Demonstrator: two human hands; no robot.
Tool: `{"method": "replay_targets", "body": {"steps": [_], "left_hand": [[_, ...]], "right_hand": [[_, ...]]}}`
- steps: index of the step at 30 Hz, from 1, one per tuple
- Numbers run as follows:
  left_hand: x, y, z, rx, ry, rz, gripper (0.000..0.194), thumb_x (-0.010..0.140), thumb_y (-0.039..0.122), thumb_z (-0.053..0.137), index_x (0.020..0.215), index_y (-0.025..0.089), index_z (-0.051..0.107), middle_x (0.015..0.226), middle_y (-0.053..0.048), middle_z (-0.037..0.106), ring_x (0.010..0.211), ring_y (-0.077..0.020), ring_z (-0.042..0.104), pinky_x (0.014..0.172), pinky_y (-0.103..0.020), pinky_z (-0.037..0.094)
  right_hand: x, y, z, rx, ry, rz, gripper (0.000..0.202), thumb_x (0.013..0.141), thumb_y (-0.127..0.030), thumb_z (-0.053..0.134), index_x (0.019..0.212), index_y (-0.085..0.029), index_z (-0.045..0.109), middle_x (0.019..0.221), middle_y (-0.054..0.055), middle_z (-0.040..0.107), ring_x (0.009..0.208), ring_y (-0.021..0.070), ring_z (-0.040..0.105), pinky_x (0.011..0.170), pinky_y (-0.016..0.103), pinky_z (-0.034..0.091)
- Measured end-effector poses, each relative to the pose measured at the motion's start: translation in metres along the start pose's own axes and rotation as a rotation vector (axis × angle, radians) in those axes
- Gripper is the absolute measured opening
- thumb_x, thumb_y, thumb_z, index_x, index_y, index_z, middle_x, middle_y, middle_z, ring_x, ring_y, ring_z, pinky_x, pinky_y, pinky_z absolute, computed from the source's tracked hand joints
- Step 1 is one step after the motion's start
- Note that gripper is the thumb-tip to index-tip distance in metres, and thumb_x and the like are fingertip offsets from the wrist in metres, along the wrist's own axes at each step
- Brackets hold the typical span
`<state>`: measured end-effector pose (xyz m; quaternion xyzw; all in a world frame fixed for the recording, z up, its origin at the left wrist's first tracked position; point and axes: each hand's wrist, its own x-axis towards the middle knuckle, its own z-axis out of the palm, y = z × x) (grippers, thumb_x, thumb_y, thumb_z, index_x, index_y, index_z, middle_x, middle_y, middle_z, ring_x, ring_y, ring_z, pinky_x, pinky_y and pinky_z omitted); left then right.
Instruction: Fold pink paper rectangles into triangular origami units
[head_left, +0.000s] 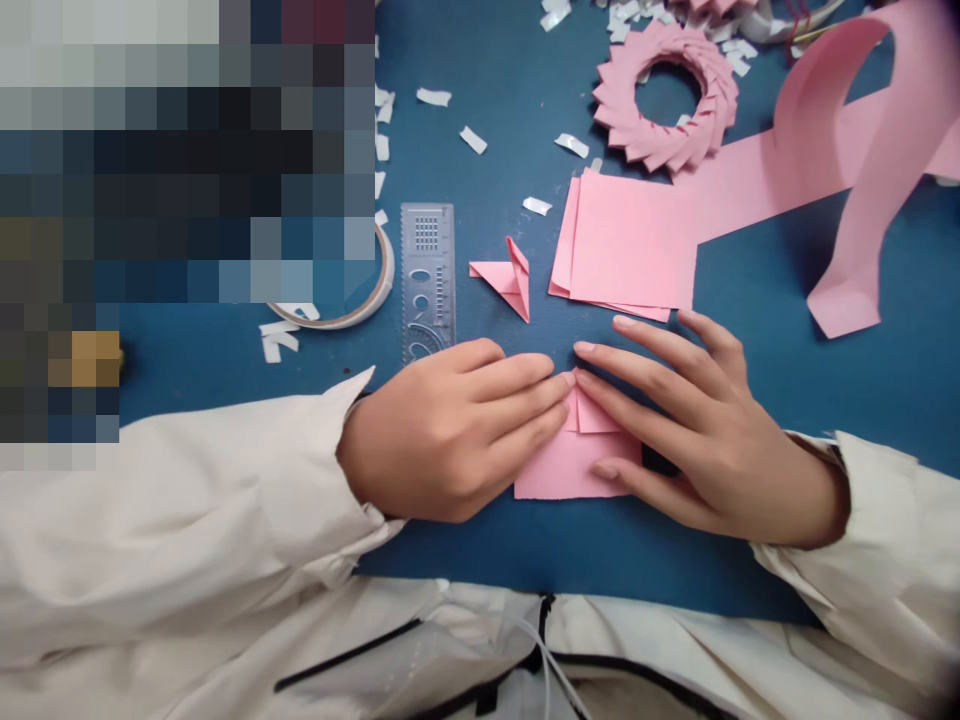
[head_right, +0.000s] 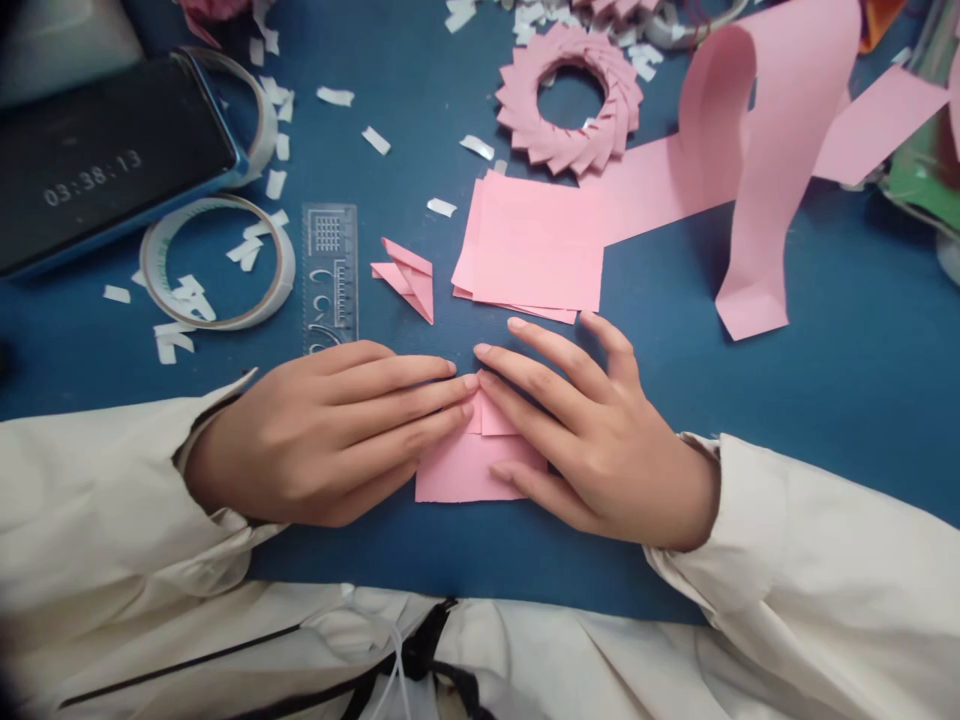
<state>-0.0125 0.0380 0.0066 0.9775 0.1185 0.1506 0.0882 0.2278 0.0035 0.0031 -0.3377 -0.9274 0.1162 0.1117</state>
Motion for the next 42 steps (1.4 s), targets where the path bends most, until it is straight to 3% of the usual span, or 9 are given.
{"method": "replay_targets", "body": {"steps": [8,16,20,25,27,30,33,36,42], "left_hand": [[0.0,0.001,0.0,0.121,-0.005,0.083,0.023,0.089,0.016,0.042,0.099,0.008,0.061,0.108,-0.013,0.062,0.1,-0.024,0.057,0.07,-0.034,0.049],[0.006,0.002,0.0,0.142,-0.046,0.072,0.026,0.092,0.015,0.038,0.105,0.008,0.059,0.107,-0.01,0.062,0.094,-0.0212,0.059,0.066,-0.033,0.046],[0.006,0.004,-0.001,0.14,-0.065,0.062,0.025,0.092,0.015,0.038,0.103,0.008,0.059,0.107,-0.01,0.061,0.096,-0.0223,0.058,0.067,-0.033,0.045],[0.005,0.005,-0.001,0.151,-0.07,0.065,0.026,0.092,0.016,0.038,0.106,0.009,0.058,0.111,-0.011,0.06,0.099,-0.0221,0.057,0.069,-0.033,0.046],[0.005,0.004,0.0,0.147,-0.065,0.07,0.026,0.092,0.015,0.038,0.107,0.009,0.058,0.112,-0.011,0.06,0.099,-0.0222,0.057,0.069,-0.033,0.047],[0.003,0.004,-0.001,0.131,-0.047,0.08,0.026,0.091,0.015,0.04,0.106,0.007,0.059,0.109,-0.012,0.061,0.097,-0.0233,0.058,0.067,-0.034,0.048],[0.001,0.005,-0.001,0.148,0.019,0.002,0.026,0.088,0.024,0.049,0.103,0.006,0.059,0.102,-0.012,0.064,0.094,-0.0252,0.059,0.065,-0.035,0.05],[0.0,0.009,-0.001,0.19,0.024,-0.133,0.035,0.087,0.033,0.051,0.106,0.004,0.058,0.106,-0.016,0.063,0.1,-0.0286,0.058,0.07,-0.038,0.051],[0.004,0.019,0.002,0.06,-0.046,-0.239,0.031,0.089,0.022,0.046,0.112,0.004,0.055,0.123,-0.014,0.055,0.111,-0.027,0.052,0.085,-0.041,0.044]], "right_hand": [[0.001,-0.001,0.002,-0.071,-0.011,-0.036,0.052,0.086,-0.044,0.046,0.128,-0.013,0.041,0.137,0.009,0.039,0.13,0.0273,0.03,0.104,0.057,0.024],[0.003,-0.003,0.002,-0.056,-0.085,0.035,0.05,0.086,-0.045,0.047,0.13,-0.022,0.038,0.141,0.007,0.031,0.132,0.029,0.026,0.108,0.056,0.016],[0.004,0.0,0.0,-0.073,-0.02,0.025,0.047,0.086,-0.041,0.049,0.126,-0.019,0.042,0.137,0.008,0.039,0.13,0.0292,0.029,0.107,0.056,0.019],[0.0,0.001,-0.004,-0.112,0.216,-0.129,0.004,0.082,-0.025,0.055,0.081,-0.026,0.059,0.095,-0.004,0.067,0.109,0.0193,0.054,0.097,0.043,0.036],[-0.001,0.0,-0.005,-0.101,0.299,-0.181,0.013,0.079,-0.022,0.059,0.066,-0.023,0.056,0.076,-0.006,0.066,0.096,0.0156,0.06,0.086,0.038,0.044],[-0.002,-0.001,-0.004,-0.075,0.336,-0.19,0.017,0.078,-0.019,0.06,0.062,-0.021,0.054,0.066,-0.005,0.064,0.089,0.015,0.061,0.075,0.036,0.046],[-0.001,0.0,-0.003,-0.086,0.306,-0.226,0.018,0.08,-0.022,0.057,0.063,-0.021,0.053,0.072,-0.003,0.066,0.09,0.0164,0.062,0.074,0.037,0.046],[0.001,0.001,-0.004,-0.103,0.225,-0.195,0.026,0.083,-0.024,0.054,0.058,-0.019,0.047,0.091,0.003,0.068,0.096,0.02,0.061,0.078,0.041,0.046],[0.001,0.002,-0.002,-0.093,0.165,-0.175,0.023,0.082,-0.025,0.055,0.061,-0.018,0.049,0.106,0.005,0.064,0.101,0.0215,0.059,0.085,0.043,0.046]]}}
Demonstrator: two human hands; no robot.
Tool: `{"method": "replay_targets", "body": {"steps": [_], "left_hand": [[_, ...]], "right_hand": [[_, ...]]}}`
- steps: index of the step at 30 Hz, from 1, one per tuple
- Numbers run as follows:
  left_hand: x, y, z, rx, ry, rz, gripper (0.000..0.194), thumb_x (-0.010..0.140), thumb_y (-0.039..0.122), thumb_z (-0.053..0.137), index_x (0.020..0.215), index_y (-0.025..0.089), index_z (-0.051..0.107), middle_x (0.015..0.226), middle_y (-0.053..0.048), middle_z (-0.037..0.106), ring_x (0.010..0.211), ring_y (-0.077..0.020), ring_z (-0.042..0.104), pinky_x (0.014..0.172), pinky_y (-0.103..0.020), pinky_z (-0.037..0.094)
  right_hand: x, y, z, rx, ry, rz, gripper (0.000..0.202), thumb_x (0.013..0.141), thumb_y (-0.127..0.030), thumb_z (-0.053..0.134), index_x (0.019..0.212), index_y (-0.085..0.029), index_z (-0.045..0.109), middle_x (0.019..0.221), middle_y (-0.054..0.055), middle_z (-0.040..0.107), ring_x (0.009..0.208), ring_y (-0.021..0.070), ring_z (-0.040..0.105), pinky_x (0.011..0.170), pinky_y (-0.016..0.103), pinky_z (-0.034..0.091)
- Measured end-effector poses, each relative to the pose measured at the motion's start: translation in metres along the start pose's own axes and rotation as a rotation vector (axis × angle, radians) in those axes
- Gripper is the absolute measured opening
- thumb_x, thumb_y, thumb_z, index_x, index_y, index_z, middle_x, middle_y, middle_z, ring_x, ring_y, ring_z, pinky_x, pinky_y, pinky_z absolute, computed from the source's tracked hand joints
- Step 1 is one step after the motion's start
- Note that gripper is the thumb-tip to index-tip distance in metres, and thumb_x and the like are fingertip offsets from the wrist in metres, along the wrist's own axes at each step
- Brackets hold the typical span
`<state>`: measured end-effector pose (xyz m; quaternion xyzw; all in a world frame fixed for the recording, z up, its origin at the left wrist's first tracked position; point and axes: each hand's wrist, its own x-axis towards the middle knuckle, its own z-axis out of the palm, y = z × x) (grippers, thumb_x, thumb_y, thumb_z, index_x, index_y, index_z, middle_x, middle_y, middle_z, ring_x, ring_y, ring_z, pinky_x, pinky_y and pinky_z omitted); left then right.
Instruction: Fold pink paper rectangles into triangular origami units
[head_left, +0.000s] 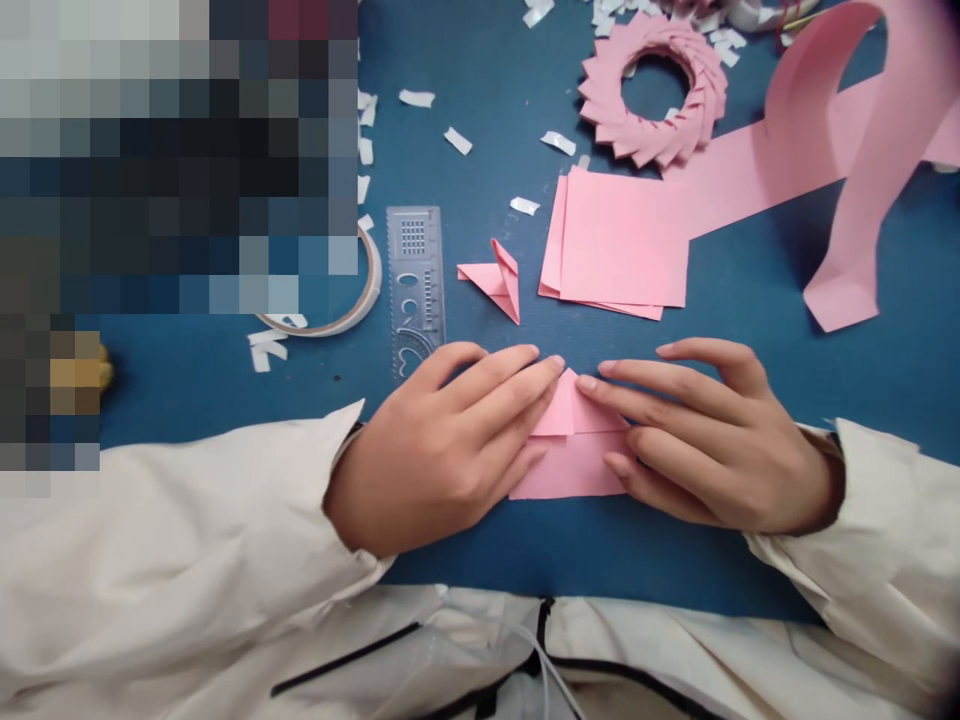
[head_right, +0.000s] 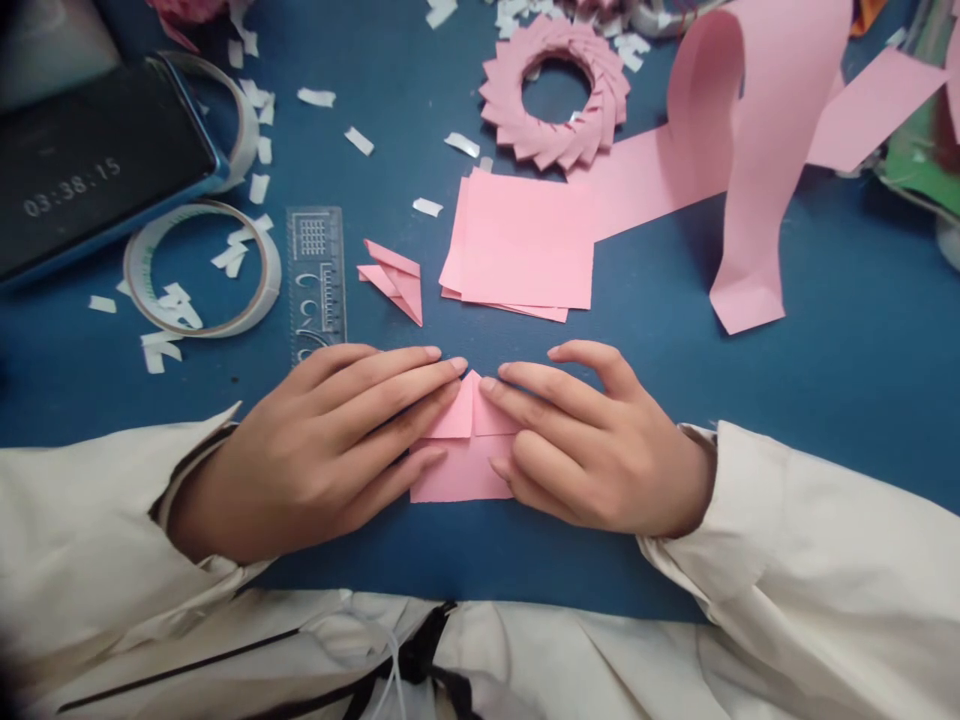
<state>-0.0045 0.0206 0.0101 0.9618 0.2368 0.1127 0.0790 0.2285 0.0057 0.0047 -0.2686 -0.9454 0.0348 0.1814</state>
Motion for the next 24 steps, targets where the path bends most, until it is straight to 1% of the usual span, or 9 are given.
{"method": "replay_targets", "body": {"steps": [3,8,15,19,24], "left_hand": [[0.0005,0.0016,-0.0013,-0.098,-0.041,-0.055,0.03,0.09,0.018,0.042,0.117,0.007,0.053,0.128,-0.01,0.051,0.117,-0.0247,0.048,0.088,-0.042,0.039],[0.0003,0.0026,-0.0033,-0.173,-0.074,-0.111,0.032,0.091,0.018,0.04,0.12,0.01,0.051,0.132,-0.01,0.047,0.121,-0.0242,0.043,0.09,-0.042,0.034],[0.0011,0.003,-0.0042,-0.176,-0.082,-0.124,0.032,0.091,0.016,0.04,0.121,0.011,0.05,0.132,-0.01,0.046,0.122,-0.0246,0.041,0.091,-0.041,0.033],[0.0009,0.003,-0.0043,-0.152,-0.096,-0.157,0.031,0.091,0.021,0.041,0.119,0.015,0.051,0.133,-0.01,0.045,0.124,-0.0262,0.04,0.09,-0.043,0.034],[-0.0001,0.0043,-0.0031,-0.104,-0.077,-0.184,0.03,0.09,0.025,0.044,0.117,0.017,0.054,0.132,-0.01,0.047,0.122,-0.0275,0.042,0.087,-0.044,0.035]], "right_hand": [[-0.0006,-0.0001,0.0007,0.01,-0.003,-0.004,0.02,0.082,-0.025,0.057,0.064,-0.018,0.051,0.106,0.006,0.064,0.101,0.022,0.059,0.085,0.043,0.046],[0.0002,-0.0004,0.0013,0.03,0.003,-0.01,0.018,0.08,-0.024,0.059,0.064,-0.017,0.052,0.106,0.008,0.064,0.099,0.0241,0.06,0.084,0.044,0.047],[-0.0002,-0.0002,0.0017,0.033,0.008,-0.011,0.018,0.079,-0.023,0.06,0.065,-0.016,0.052,0.106,0.009,0.064,0.1,0.0246,0.059,0.084,0.044,0.046],[0.0,-0.0004,0.002,0.028,0.007,-0.019,0.018,0.079,-0.023,0.06,0.066,-0.016,0.052,0.105,0.009,0.064,0.099,0.0244,0.06,0.083,0.044,0.046],[0.0001,-0.0014,0.0028,0.038,0.032,-0.003,0.01,0.078,-0.022,0.062,0.076,-0.014,0.056,0.106,0.009,0.064,0.099,0.0238,0.06,0.084,0.044,0.047]]}}
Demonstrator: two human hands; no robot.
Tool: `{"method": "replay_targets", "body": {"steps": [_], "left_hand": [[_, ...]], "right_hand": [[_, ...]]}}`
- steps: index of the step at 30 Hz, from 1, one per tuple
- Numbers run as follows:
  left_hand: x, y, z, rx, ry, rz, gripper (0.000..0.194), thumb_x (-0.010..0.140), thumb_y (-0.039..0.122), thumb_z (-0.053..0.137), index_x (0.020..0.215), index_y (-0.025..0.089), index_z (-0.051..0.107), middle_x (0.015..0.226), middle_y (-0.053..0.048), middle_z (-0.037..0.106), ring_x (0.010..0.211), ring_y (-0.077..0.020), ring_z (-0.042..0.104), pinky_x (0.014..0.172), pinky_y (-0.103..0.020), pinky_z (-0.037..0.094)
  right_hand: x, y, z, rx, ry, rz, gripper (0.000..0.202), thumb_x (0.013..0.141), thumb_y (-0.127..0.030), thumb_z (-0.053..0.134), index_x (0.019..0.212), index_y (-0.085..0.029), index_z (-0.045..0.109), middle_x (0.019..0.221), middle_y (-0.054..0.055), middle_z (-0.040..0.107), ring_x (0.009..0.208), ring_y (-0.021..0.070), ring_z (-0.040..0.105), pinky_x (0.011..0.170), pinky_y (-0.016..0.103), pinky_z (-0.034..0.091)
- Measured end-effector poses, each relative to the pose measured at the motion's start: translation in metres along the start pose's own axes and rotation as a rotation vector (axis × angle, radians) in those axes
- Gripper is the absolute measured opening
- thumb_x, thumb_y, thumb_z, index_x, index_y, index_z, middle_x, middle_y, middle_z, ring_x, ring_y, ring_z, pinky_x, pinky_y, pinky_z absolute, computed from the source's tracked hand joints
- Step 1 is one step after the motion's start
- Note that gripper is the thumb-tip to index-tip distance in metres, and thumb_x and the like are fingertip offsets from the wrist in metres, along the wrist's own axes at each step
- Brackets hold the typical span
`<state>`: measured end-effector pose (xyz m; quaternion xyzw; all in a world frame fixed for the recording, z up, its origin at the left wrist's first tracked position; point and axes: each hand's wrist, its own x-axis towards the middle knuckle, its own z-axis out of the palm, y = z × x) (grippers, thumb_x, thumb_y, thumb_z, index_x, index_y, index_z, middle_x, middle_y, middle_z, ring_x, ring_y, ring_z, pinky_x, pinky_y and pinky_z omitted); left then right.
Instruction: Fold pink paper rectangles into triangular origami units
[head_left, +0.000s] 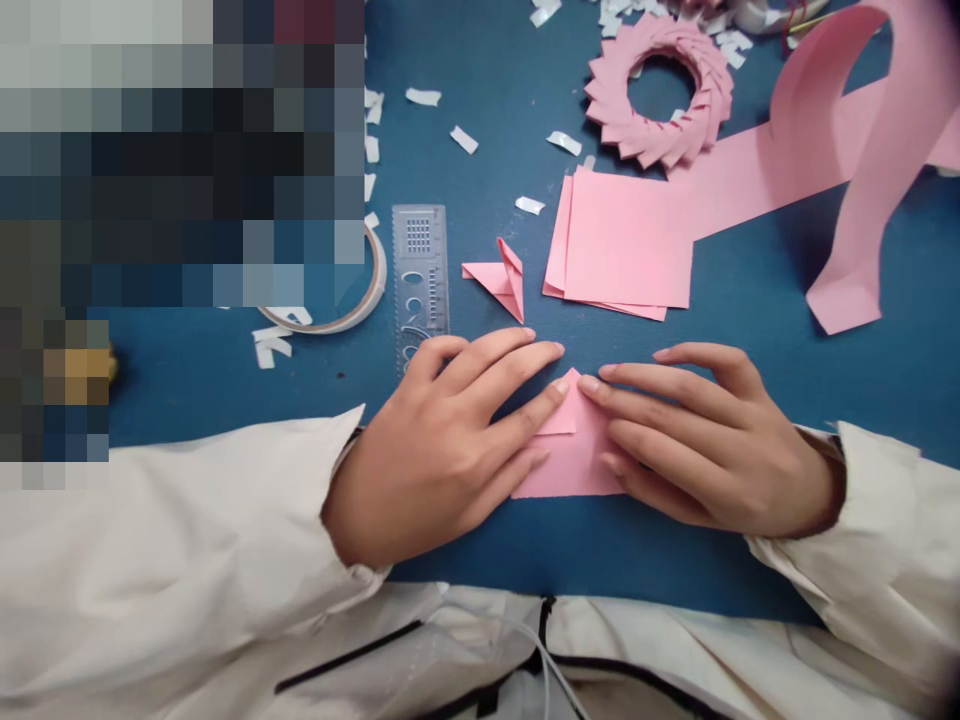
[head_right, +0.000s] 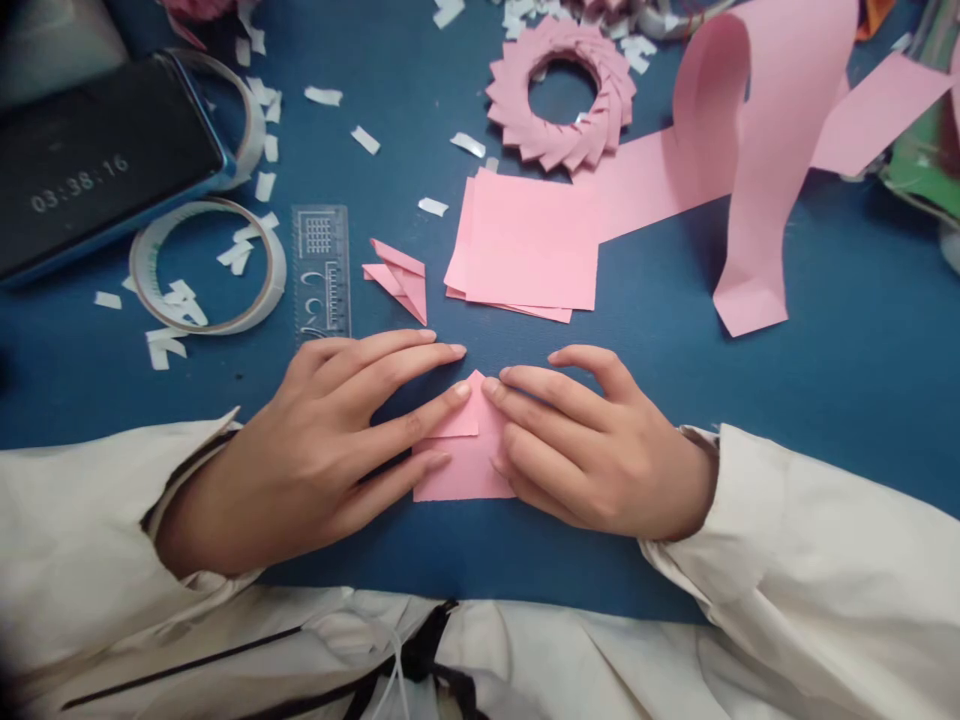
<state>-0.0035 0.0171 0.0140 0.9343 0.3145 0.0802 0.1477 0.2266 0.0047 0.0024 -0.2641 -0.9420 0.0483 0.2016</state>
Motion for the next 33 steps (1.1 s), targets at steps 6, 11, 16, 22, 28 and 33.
{"method": "replay_targets", "body": {"steps": [6,11,16,22,28,33], "left_hand": [[-0.008,0.009,0.004,0.086,0.117,0.029,0.022,0.089,0.02,0.048,0.106,0.013,0.06,0.122,-0.01,0.056,0.115,-0.0245,0.05,0.083,-0.042,0.036],[-0.018,0.02,0.007,0.091,0.118,0.079,0.027,0.089,0.018,0.045,0.108,0.003,0.058,0.12,-0.015,0.056,0.114,-0.0251,0.051,0.083,-0.042,0.037],[-0.023,0.031,0.01,0.083,0.072,0.04,0.037,0.091,0.025,0.041,0.116,0.001,0.054,0.128,-0.019,0.047,0.121,-0.0286,0.045,0.091,-0.041,0.036],[-0.026,0.036,0.015,0.123,0.026,0.039,0.043,0.092,0.031,0.04,0.122,0.001,0.048,0.133,-0.019,0.04,0.126,-0.0285,0.038,0.099,-0.041,0.032],[-0.023,0.027,0.013,0.165,0.046,0.085,0.037,0.093,0.028,0.039,0.12,0.005,0.05,0.131,-0.015,0.046,0.124,-0.0257,0.042,0.095,-0.043,0.036],[-0.017,0.018,0.009,0.218,0.065,0.145,0.036,0.093,0.03,0.042,0.119,0.007,0.051,0.128,-0.012,0.049,0.124,-0.0244,0.043,0.096,-0.046,0.035]], "right_hand": [[0.0,0.001,-0.001,-0.019,-0.007,-0.01,0.014,0.08,-0.023,0.06,0.09,-0.013,0.059,0.108,0.008,0.063,0.1,0.023,0.059,0.084,0.043,0.046],[0.001,0.001,-0.001,-0.042,-0.015,-0.02,0.02,0.081,-0.022,0.059,0.098,-0.011,0.059,0.105,0.009,0.064,0.098,0.0216,0.06,0.082,0.042,0.046],[0.001,-0.001,-0.002,-0.052,-0.039,-0.013,0.022,0.083,-0.025,0.058,0.1,-0.011,0.06,0.108,0.008,0.063,0.1,0.0202,0.059,0.083,0.041,0.047],[0.001,-0.001,-0.004,-0.092,-0.09,-0.046,0.026,0.084,-0.025,0.056,0.104,-0.008,0.059,0.112,0.01,0.06,0.104,0.0205,0.057,0.085,0.042,0.045],[-0.003,-0.004,-0.003,-0.126,-0.074,-0.055,0.025,0.084,-0.026,0.056,0.103,-0.009,0.059,0.112,0.011,0.061,0.106,0.0209,0.056,0.085,0.042,0.045],[-0.005,-0.003,-0.001,-0.122,-0.062,-0.046,0.024,0.082,-0.024,0.059,0.103,-0.013,0.058,0.115,0.009,0.06,0.106,0.0202,0.056,0.087,0.042,0.043]]}}
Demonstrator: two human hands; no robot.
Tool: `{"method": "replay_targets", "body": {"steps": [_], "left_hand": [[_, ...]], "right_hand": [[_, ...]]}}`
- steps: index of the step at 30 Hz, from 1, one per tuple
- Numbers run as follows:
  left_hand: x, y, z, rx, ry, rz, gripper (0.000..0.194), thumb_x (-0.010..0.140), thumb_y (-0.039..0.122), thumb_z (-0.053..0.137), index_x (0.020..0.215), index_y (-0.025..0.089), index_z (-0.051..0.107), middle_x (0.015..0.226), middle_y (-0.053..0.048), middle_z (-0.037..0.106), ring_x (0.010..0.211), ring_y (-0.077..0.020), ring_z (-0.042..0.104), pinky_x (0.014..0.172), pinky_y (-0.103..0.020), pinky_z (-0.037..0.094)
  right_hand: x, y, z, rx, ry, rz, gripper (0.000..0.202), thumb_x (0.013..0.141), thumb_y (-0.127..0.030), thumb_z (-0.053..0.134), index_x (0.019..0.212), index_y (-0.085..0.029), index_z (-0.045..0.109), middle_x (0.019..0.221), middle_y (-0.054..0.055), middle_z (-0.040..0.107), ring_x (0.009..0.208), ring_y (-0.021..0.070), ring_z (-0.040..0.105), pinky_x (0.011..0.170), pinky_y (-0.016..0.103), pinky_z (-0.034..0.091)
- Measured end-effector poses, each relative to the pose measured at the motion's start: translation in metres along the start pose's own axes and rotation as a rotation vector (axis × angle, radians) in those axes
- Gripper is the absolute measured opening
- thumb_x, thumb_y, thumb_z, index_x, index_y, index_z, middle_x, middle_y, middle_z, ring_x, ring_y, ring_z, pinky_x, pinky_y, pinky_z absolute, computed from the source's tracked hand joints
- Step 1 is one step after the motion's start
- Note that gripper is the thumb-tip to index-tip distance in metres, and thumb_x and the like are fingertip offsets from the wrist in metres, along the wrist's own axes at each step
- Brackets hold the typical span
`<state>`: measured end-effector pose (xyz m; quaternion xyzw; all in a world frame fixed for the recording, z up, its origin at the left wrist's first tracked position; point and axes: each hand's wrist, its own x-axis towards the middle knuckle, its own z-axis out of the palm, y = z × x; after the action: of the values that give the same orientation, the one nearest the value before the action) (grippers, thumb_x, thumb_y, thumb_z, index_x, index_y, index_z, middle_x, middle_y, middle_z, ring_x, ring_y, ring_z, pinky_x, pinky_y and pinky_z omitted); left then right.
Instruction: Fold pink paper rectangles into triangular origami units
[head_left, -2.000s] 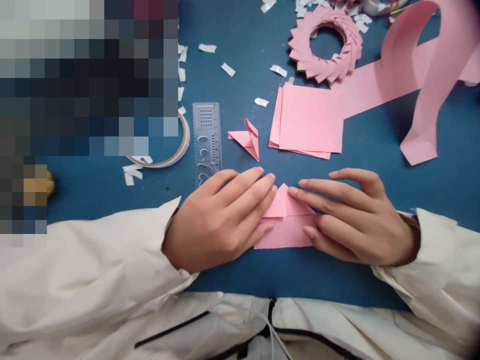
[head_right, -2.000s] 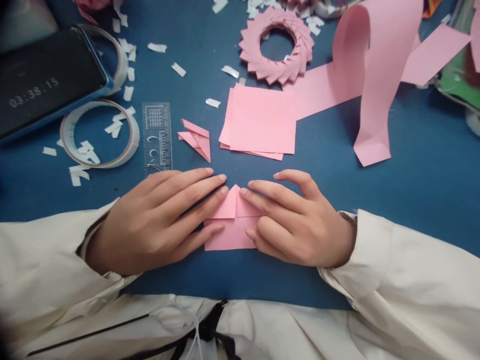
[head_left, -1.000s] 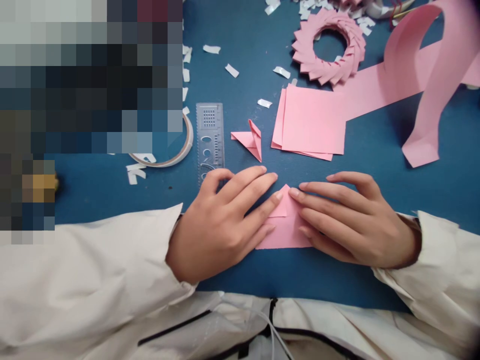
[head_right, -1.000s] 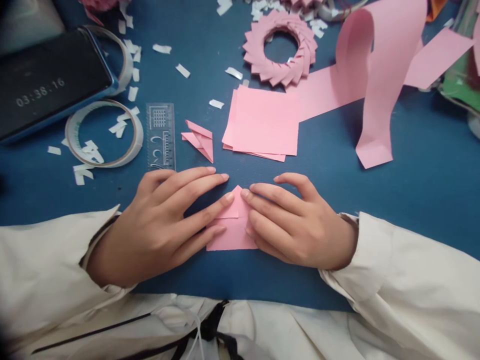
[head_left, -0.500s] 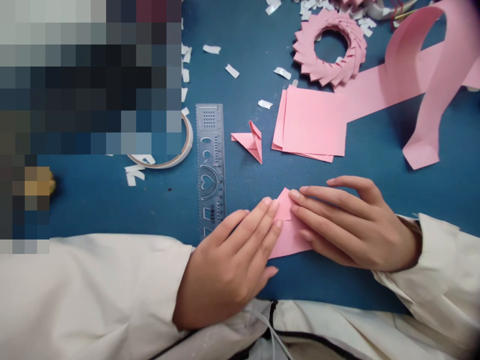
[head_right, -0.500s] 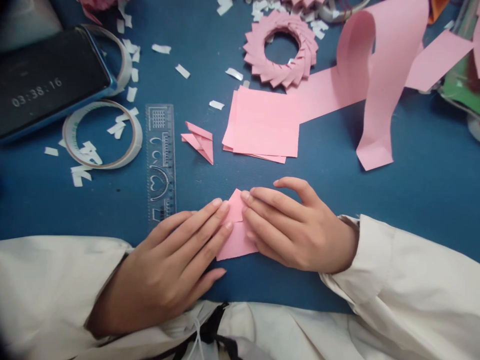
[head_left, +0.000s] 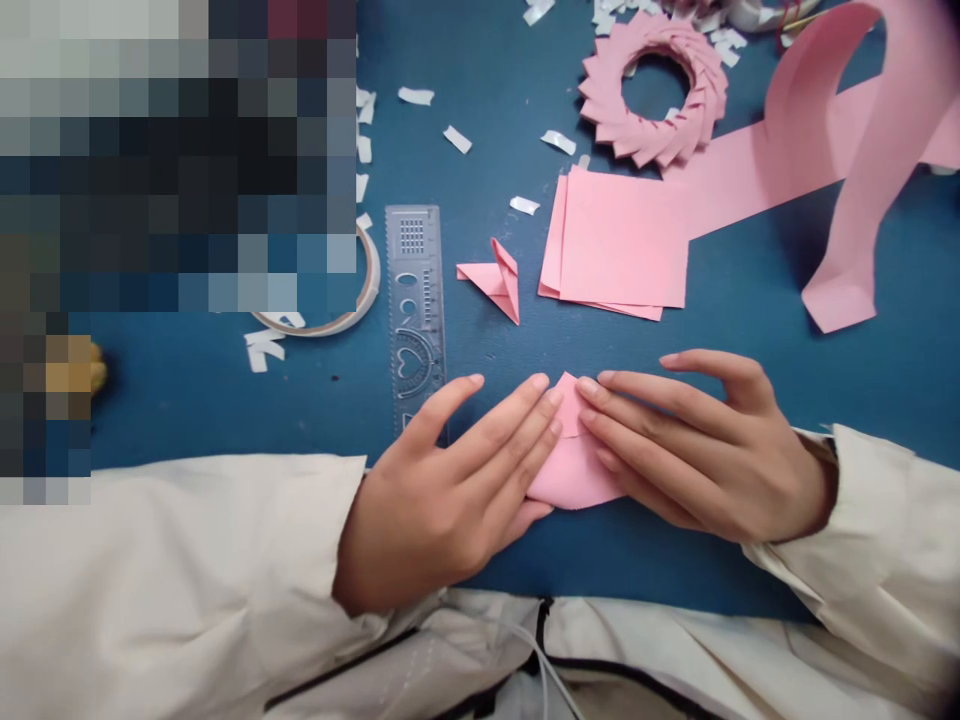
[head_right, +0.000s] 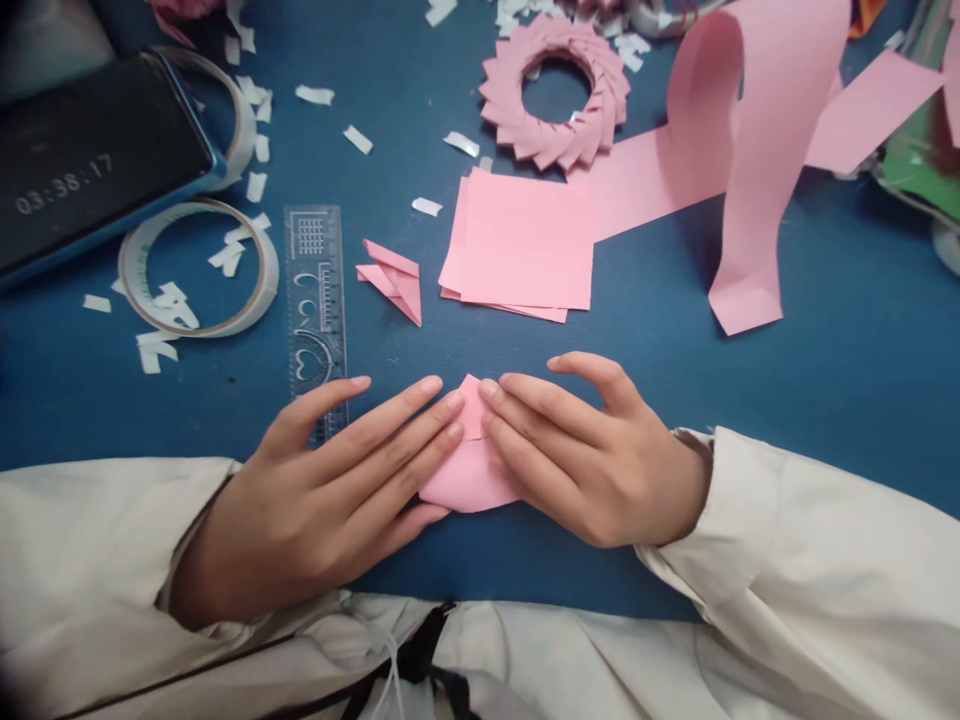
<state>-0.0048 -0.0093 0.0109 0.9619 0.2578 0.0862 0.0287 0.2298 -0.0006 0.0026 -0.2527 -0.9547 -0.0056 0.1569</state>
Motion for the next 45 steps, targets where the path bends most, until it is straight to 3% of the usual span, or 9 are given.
{"method": "replay_targets", "body": {"steps": [11,17,21,24,28,40,45], "left_hand": [[-0.003,-0.009,-0.006,0.019,0.114,0.123,0.03,0.086,0.02,0.051,0.112,0.006,0.057,0.117,-0.011,0.058,0.114,-0.0262,0.051,0.087,-0.042,0.044],[0.001,-0.015,-0.002,0.009,0.164,0.183,0.024,0.086,0.025,0.055,0.098,0.006,0.064,0.101,-0.01,0.067,0.096,-0.0248,0.062,0.074,-0.038,0.051],[0.005,-0.017,-0.001,-0.057,0.192,0.173,0.019,0.084,0.023,0.057,0.092,0.007,0.065,0.094,-0.01,0.068,0.088,-0.0231,0.063,0.069,-0.036,0.051],[0.007,-0.017,-0.001,-0.088,0.202,0.159,0.018,0.083,0.024,0.057,0.088,0.009,0.065,0.089,-0.009,0.068,0.084,-0.0222,0.063,0.067,-0.035,0.051],[0.008,-0.014,-0.001,-0.094,0.238,0.16,0.02,0.085,0.025,0.054,0.089,0.009,0.065,0.091,-0.008,0.069,0.087,-0.0219,0.063,0.069,-0.034,0.051],[0.003,-0.003,0.0,-0.056,0.103,0.246,0.031,0.091,0.02,0.04,0.107,0.001,0.058,0.113,-0.02,0.059,0.109,-0.0271,0.056,0.082,-0.04,0.051],[0.003,-0.004,-0.001,-0.078,0.083,0.255,0.033,0.091,0.02,0.037,0.11,-0.001,0.056,0.115,-0.021,0.057,0.111,-0.0285,0.054,0.082,-0.041,0.051]], "right_hand": [[0.004,0.001,-0.001,-0.035,0.053,0.051,0.021,0.081,-0.025,0.06,0.097,-0.011,0.061,0.107,0.007,0.064,0.1,0.0188,0.059,0.083,0.04,0.044],[0.004,0.002,-0.002,-0.069,0.054,-0.026,0.045,0.084,-0.052,0.05,0.097,-0.01,0.061,0.107,0.012,0.063,0.098,0.022,0.06,0.08,0.043,0.045],[0.003,0.0,-0.001,-0.081,0.089,-0.062,0.044,0.081,-0.054,0.052,0.088,-0.011,0.06,0.104,0.013,0.064,0.101,0.0256,0.059,0.08,0.043,0.046],[0.002,-0.002,-0.001,-0.039,0.095,-0.068,0.033,0.086,-0.043,0.05,0.075,-0.013,0.058,0.102,0.014,0.065,0.101,0.0268,0.059,0.081,0.044,0.047],[0.002,-0.003,0.0,-0.061,0.092,-0.084,0.019,0.085,-0.022,0.051,0.067,-0.016,0.053,0.102,0.011,0.065,0.097,0.0213,0.061,0.083,0.041,0.048],[0.002,-0.006,0.001,-0.077,0.12,-0.108,0.019,0.083,-0.025,0.052,0.067,-0.015,0.055,0.098,0.011,0.066,0.096,0.0197,0.06,0.084,0.038,0.049],[0.002,-0.006,0.001,-0.059,0.128,-0.096,0.015,0.084,-0.025,0.05,0.087,-0.014,0.06,0.098,0.009,0.066,0.097,0.0177,0.059,0.084,0.037,0.048]]}}
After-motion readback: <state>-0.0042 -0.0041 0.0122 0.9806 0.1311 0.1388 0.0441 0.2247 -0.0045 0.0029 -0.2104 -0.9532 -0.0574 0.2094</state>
